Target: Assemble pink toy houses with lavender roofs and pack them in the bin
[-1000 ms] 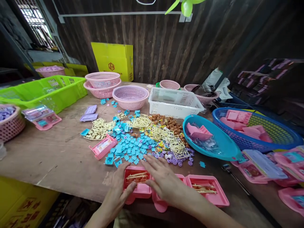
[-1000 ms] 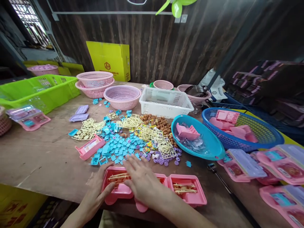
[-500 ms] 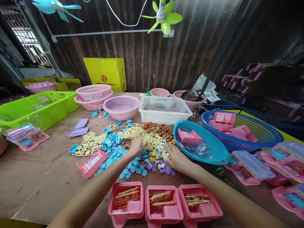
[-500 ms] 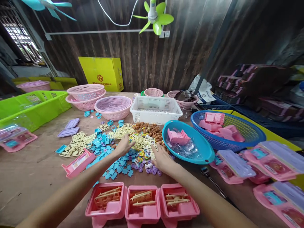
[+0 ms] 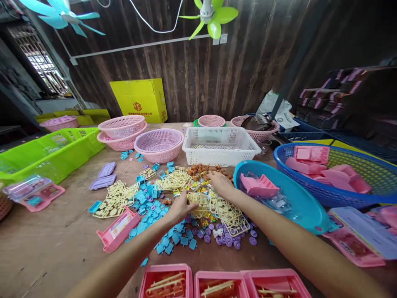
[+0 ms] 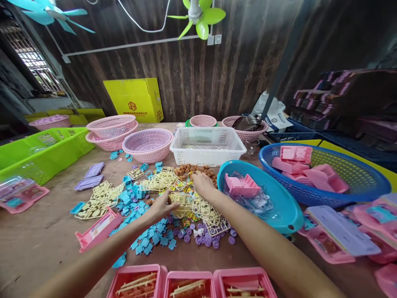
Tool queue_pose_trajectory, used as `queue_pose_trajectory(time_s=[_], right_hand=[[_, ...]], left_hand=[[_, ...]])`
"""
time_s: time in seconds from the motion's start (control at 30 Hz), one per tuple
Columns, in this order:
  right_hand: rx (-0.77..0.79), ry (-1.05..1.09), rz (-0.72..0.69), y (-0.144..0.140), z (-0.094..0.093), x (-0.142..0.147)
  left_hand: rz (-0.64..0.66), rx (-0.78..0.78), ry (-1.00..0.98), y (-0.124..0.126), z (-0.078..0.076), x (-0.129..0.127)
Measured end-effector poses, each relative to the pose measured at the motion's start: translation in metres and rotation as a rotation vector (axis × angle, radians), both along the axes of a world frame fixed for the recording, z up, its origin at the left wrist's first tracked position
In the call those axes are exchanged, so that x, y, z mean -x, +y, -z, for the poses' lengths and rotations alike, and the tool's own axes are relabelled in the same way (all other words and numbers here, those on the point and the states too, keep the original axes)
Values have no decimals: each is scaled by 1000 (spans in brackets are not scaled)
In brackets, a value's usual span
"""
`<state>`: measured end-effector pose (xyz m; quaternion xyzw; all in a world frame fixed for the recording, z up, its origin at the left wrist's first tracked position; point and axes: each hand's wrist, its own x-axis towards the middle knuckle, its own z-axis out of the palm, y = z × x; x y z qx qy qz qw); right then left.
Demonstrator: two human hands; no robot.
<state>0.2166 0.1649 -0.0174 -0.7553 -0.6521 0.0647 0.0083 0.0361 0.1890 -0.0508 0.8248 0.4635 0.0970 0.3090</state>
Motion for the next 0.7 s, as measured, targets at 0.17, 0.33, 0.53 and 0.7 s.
queue_pose_trajectory(time_s=[0.17,0.33,0.53,0.7], right_hand=[[50,-33,63,32,15,8],[91,-30,33,36,17,6],[101,-5,36,57,1,-29],[83,-12,31,80,5,-34]], left_hand=[[-52,-260,96,35,-8,4],[63,-391,173,87,-8,-14],[128,-387,302,129,-3,-29],[45,-400,362,156,2,-44]])
